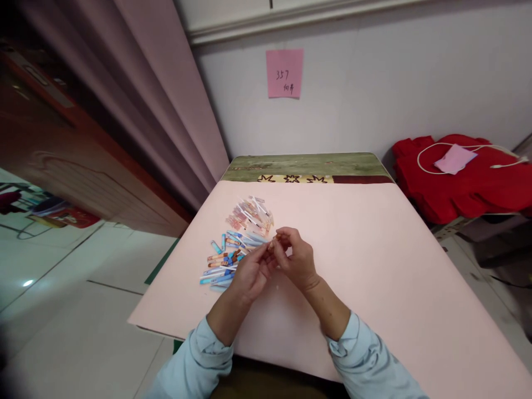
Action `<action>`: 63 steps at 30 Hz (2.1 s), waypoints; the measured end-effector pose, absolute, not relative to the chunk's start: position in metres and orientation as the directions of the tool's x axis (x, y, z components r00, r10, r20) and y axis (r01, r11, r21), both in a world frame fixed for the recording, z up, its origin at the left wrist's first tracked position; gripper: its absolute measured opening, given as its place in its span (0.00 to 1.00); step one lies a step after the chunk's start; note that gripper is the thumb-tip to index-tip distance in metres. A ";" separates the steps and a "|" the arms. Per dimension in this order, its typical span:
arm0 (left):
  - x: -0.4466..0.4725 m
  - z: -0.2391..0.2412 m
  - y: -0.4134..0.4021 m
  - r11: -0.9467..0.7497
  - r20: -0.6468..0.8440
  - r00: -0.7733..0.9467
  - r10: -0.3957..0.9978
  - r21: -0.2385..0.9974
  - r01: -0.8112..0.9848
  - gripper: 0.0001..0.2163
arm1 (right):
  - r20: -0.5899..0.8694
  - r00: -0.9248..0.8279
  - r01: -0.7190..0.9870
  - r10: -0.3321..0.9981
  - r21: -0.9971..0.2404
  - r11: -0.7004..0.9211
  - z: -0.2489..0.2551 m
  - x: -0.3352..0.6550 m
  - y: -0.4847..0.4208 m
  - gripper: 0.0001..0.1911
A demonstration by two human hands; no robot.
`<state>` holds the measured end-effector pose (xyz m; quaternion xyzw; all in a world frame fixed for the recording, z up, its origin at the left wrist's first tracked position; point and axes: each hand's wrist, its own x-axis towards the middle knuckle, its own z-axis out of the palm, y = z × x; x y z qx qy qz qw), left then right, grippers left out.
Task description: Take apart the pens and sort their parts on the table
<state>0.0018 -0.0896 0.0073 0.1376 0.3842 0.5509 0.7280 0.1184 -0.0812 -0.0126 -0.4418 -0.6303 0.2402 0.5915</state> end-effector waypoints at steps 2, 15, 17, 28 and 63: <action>0.002 0.007 -0.089 0.359 -0.391 0.116 0.913 0.634 -0.685 0.06 | 0.589 0.039 0.350 0.807 -0.764 0.541 -0.015 0.119 -0.082 0.16; -0.006 0.006 -0.088 0.387 -0.437 0.114 0.892 0.612 -0.690 0.05 | 0.469 0.121 0.310 0.875 -0.855 0.416 -0.011 0.122 -0.079 0.16; -0.006 0.007 -0.088 0.383 -0.433 0.112 0.895 0.612 -0.692 0.06 | 0.452 0.138 0.283 0.881 -0.870 0.403 -0.010 0.121 -0.079 0.15; 0.001 0.027 -0.097 0.081 -0.120 -0.052 0.991 0.877 -0.473 0.15 | -0.126 -0.034 -0.539 0.991 -0.833 -0.125 -0.006 0.113 -0.072 0.17; -0.035 0.020 -0.082 0.152 -0.266 -0.115 0.957 0.798 -0.583 0.12 | 0.254 -0.092 0.822 0.963 -0.526 0.218 -0.028 0.167 -0.051 0.03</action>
